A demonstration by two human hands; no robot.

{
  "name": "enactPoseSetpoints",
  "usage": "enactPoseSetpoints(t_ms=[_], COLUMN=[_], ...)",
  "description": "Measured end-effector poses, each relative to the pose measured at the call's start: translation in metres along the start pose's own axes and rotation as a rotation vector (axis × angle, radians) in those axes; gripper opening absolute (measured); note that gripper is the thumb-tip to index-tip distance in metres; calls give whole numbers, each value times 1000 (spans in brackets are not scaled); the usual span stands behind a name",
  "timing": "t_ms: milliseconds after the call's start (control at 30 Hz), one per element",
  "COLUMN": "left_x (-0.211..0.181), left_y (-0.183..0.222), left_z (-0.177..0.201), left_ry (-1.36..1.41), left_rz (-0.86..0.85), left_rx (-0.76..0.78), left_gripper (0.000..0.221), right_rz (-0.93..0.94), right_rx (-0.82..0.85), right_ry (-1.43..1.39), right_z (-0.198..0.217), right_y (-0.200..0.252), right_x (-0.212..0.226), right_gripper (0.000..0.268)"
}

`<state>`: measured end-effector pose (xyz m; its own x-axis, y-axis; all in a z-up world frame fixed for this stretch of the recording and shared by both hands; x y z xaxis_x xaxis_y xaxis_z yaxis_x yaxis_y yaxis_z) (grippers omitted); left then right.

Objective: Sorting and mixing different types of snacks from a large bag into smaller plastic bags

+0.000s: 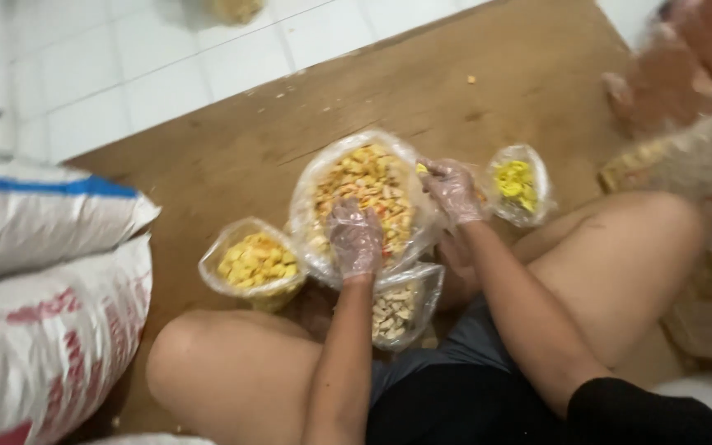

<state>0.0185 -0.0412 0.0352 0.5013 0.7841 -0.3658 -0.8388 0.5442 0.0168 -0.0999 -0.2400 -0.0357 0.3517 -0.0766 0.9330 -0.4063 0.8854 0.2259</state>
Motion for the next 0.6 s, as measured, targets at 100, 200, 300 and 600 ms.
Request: enactPoseSetpoints(t_ms=[100,200,300,600], left_x=[-26,-52,-79,-92], left_y=[12,17,31,31], left_z=[5,-2,-2,-29], left_ry=[10,295,273,312], left_rz=[-71,-412,-613,-903], left_rx=[-61,-180,-177,-217], left_gripper=[24,20,19,11], right_rz=[103,-6,-217,-343], right_rx=[-88,-165,-242,-534], right_ry=[-22,113,154,-737], right_z=[25,43,60,107], right_y=[-4,-24,-51,13], right_x=[-10,-29,-90,-42], right_gripper=[37,39,40,22])
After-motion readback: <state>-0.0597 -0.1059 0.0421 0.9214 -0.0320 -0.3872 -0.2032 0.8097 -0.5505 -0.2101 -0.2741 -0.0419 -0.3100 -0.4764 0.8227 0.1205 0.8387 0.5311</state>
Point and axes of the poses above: each hand's wrist, its own y-axis away from the middle knuckle, its own z-axis out of the back of the hand, x = y × z, the point moved 4 cm from there along -y, towards the middle knuckle, and after that the axes turned 2 degrees about -y, right-handed, at the moved point
